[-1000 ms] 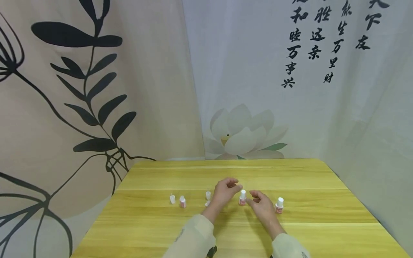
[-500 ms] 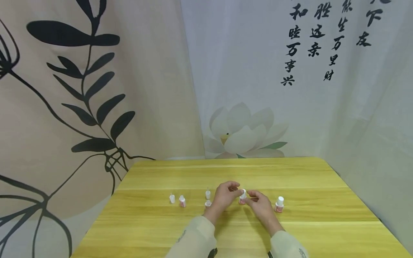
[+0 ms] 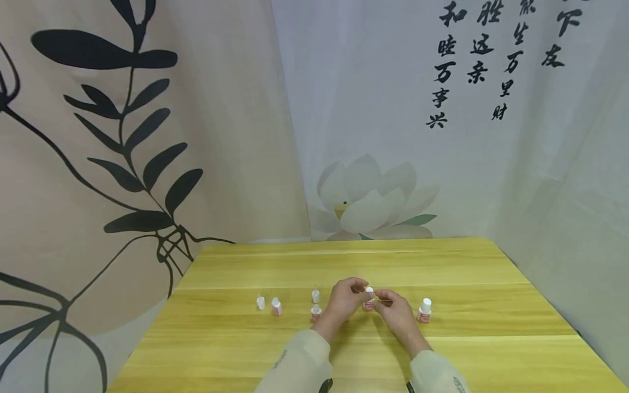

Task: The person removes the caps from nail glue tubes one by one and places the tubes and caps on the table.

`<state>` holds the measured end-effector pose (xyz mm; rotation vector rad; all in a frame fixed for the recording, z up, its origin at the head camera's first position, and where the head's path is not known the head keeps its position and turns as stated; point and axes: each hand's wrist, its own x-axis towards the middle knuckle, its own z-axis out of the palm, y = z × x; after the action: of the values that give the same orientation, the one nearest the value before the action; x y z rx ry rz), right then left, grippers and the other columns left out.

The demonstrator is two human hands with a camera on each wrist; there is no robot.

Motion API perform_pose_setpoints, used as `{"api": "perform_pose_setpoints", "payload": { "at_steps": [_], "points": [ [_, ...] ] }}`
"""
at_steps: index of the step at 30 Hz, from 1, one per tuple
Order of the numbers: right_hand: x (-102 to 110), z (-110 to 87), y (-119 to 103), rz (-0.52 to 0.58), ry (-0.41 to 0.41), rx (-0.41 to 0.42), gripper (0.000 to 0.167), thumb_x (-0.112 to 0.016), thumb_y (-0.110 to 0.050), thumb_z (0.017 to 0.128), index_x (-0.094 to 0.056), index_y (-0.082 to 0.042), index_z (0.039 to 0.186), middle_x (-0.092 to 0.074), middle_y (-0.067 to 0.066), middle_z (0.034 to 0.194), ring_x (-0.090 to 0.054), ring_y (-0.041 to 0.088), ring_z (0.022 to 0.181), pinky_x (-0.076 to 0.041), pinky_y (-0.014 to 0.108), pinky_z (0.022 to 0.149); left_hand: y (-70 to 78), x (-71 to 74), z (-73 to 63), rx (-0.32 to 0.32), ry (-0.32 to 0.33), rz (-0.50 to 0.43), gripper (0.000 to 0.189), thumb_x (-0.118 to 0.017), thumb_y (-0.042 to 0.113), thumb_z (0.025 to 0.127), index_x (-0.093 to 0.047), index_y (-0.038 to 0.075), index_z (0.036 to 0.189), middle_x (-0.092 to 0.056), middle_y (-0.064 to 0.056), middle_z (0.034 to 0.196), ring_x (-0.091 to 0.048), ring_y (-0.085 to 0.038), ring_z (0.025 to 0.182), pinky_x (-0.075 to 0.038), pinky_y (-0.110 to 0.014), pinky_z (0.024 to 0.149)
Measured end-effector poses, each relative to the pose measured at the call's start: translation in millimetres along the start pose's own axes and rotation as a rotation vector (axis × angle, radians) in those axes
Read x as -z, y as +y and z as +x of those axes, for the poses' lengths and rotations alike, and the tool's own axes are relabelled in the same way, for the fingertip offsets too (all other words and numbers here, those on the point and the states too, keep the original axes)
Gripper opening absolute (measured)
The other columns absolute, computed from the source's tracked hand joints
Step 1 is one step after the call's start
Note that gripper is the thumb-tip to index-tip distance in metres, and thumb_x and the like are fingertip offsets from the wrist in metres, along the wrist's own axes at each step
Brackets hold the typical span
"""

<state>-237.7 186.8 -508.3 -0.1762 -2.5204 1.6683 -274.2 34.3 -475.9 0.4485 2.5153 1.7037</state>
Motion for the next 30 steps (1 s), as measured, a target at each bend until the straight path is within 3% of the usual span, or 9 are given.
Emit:
{"api": "perform_pose_setpoints", "payload": {
  "at_steps": [13,20,30],
  "points": [
    [-2.3,1.6,4.1,0.000,0.020,0.036,0.030,-0.068,-0.013,0.092,-0.066,0.002,0.119,-0.065,0.017,0.120,-0.060,0.032,0.109,-0.049,0.049,0.093,3.0,-2.8,-1.3,0.028,0.008,-0.007,0.025,-0.080,0.017,0.085,-0.071,0.005,0.106,-0.063,0.000,0.093,-0.056,-0.014,0.087,-0.051,-0.029,0.073],
    [-3.6,0.5,5.7,0.021,0.013,0.029,0.025,-0.066,-0.013,0.095,-0.069,-0.003,0.117,-0.064,0.016,0.124,-0.059,0.033,0.114,-0.048,0.050,0.095,-1.0,-4.9,1.7,0.025,-0.002,-0.009,0.018,-0.077,0.017,0.088,-0.071,0.008,0.102,-0.066,0.004,0.090,-0.059,-0.012,0.085,-0.053,-0.029,0.075],
    [-5.2,2.5,6.9,0.025,0.018,0.024,0.020,-0.065,-0.010,0.094,-0.071,-0.005,0.113,-0.067,0.013,0.119,-0.061,0.030,0.111,-0.051,0.047,0.091,-2.9,-4.5,3.2,0.013,-0.019,0.009,0.013,-0.075,0.017,0.090,-0.072,0.009,0.099,-0.066,0.005,0.088,-0.060,-0.010,0.082,-0.053,-0.028,0.073]
  ]
}}
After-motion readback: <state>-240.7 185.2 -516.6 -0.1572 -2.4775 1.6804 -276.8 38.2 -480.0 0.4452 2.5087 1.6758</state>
